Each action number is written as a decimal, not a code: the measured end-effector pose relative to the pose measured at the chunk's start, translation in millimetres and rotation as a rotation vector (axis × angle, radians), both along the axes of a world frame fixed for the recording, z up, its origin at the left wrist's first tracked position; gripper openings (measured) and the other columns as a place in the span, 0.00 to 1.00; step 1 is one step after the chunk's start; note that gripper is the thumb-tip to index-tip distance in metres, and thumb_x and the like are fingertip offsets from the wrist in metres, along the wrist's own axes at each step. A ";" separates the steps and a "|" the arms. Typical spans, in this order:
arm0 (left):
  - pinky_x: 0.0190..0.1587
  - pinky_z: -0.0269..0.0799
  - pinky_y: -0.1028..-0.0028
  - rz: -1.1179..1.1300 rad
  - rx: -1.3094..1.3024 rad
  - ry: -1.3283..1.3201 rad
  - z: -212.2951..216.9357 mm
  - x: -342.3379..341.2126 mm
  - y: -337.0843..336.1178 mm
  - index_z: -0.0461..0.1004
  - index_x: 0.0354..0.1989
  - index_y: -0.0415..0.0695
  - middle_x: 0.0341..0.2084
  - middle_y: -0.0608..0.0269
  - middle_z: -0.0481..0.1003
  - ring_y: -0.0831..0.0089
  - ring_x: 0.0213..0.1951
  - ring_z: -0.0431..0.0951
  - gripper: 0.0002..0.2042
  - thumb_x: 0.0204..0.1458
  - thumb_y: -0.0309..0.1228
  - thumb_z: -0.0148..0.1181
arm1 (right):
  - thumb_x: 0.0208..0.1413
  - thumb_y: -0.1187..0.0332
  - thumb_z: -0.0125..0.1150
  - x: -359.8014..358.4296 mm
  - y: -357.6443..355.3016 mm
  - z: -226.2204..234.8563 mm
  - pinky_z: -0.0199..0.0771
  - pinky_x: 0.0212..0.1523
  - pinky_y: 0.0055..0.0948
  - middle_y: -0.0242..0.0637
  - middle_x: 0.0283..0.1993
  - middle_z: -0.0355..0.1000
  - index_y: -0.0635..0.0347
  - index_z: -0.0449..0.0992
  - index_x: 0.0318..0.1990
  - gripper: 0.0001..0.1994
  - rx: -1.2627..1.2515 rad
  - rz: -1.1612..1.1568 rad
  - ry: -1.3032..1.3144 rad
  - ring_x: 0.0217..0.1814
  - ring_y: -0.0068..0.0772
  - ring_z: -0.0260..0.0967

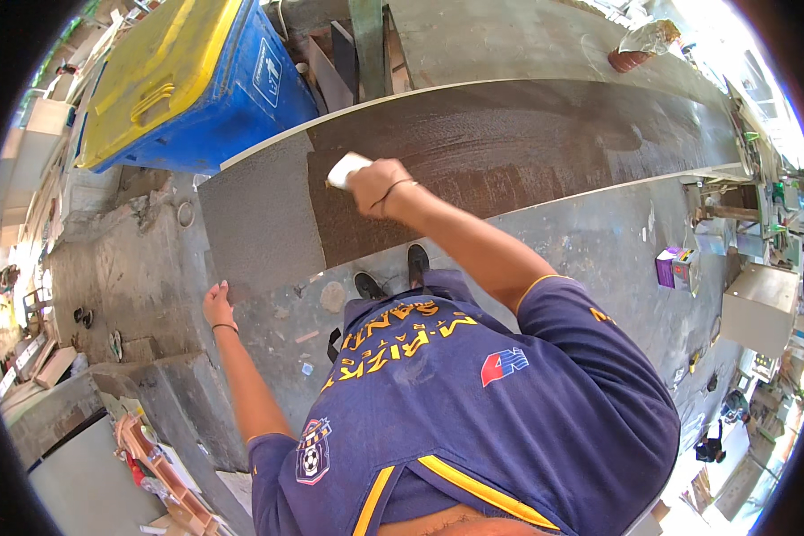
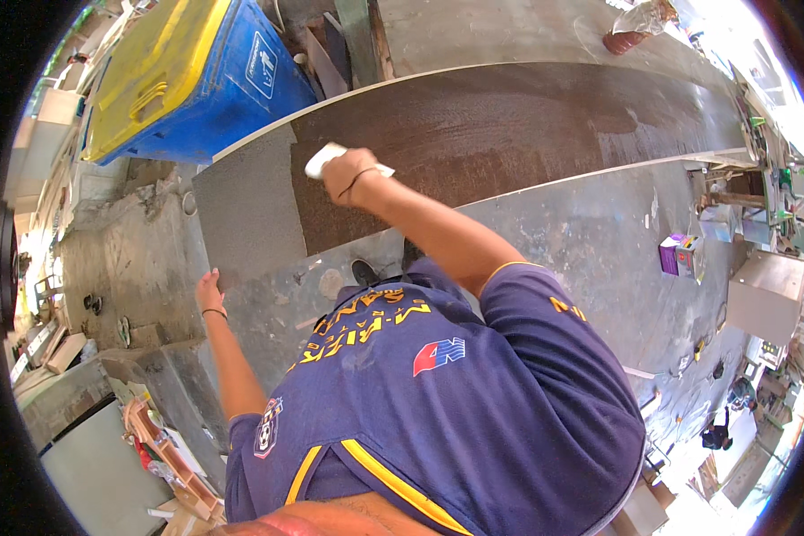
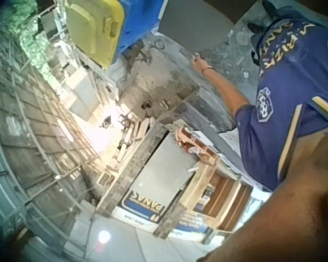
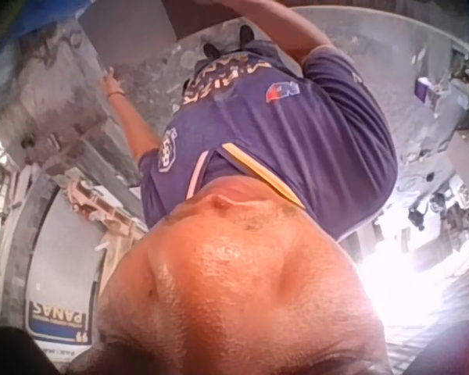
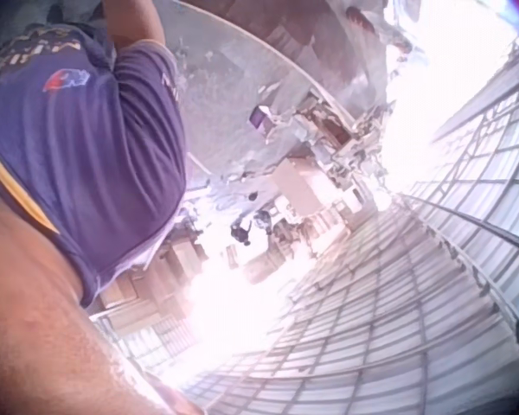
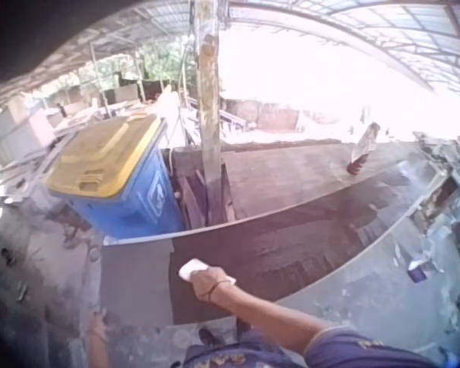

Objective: The person applies a liquid adhesive from a bottle onto a large wood panel and uses a scraper tool to spread it evenly across the surface. They then repeat the process on a second, narrower wood piece, spreading the adhesive along its length.

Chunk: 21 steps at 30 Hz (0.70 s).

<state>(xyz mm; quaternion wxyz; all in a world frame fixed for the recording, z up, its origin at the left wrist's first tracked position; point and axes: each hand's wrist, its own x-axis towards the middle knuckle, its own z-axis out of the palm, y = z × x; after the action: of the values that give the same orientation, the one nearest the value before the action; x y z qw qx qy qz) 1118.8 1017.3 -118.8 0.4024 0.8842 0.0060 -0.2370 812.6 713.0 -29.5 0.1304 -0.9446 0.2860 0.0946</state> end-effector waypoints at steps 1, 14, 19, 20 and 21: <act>0.42 0.67 0.66 -0.080 0.035 -0.097 -2.2 1.8 -1.7 0.70 0.46 0.39 0.39 0.57 0.73 0.67 0.40 0.72 0.20 0.46 0.36 0.60 | 0.43 0.66 0.51 8.4 12.0 2.1 0.73 0.32 0.37 0.43 0.33 0.76 0.57 0.78 0.30 0.10 0.022 0.062 0.017 0.34 0.40 0.75; 0.44 0.67 0.72 -0.181 -0.023 -0.293 -3.7 5.6 -23.5 0.69 0.47 0.34 0.37 0.55 0.74 0.68 0.39 0.73 0.22 0.46 0.36 0.61 | 0.40 0.73 0.50 -119.5 -19.0 -6.5 0.61 0.47 0.39 0.33 0.44 0.72 0.43 0.73 0.46 0.22 0.013 -0.025 -0.147 0.50 0.38 0.66; 0.37 0.67 0.77 -0.268 -0.196 -0.227 -18.0 -13.2 -28.5 0.73 0.41 0.33 0.27 0.63 0.74 0.77 0.31 0.71 0.18 0.45 0.34 0.63 | 0.43 0.72 0.48 -114.3 -8.3 -1.7 0.65 0.46 0.40 0.40 0.43 0.71 0.46 0.72 0.48 0.20 0.001 -0.273 -0.086 0.47 0.43 0.67; 0.36 0.66 0.77 -0.285 -0.232 -0.204 -17.9 -18.8 -33.8 0.73 0.40 0.33 0.26 0.64 0.73 0.77 0.30 0.70 0.18 0.44 0.34 0.63 | 0.43 0.73 0.49 -113.5 -9.2 0.5 0.65 0.49 0.39 0.43 0.47 0.70 0.49 0.69 0.51 0.23 0.033 -0.321 -0.031 0.48 0.47 0.66; 0.35 0.66 0.77 -0.303 -0.268 -0.181 -16.0 -22.2 -37.7 0.73 0.39 0.33 0.25 0.65 0.73 0.77 0.29 0.70 0.17 0.44 0.34 0.63 | 0.44 0.72 0.49 -115.8 -9.3 -12.7 0.66 0.47 0.42 0.47 0.43 0.71 0.52 0.68 0.49 0.20 -0.021 -0.343 -0.118 0.46 0.50 0.67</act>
<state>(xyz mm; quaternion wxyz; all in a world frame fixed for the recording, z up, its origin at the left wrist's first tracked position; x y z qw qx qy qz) 1096.7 979.6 -134.8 0.4749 0.8314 -0.1945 -0.2132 696.8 703.7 -42.2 0.1511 -0.8871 0.4360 0.0125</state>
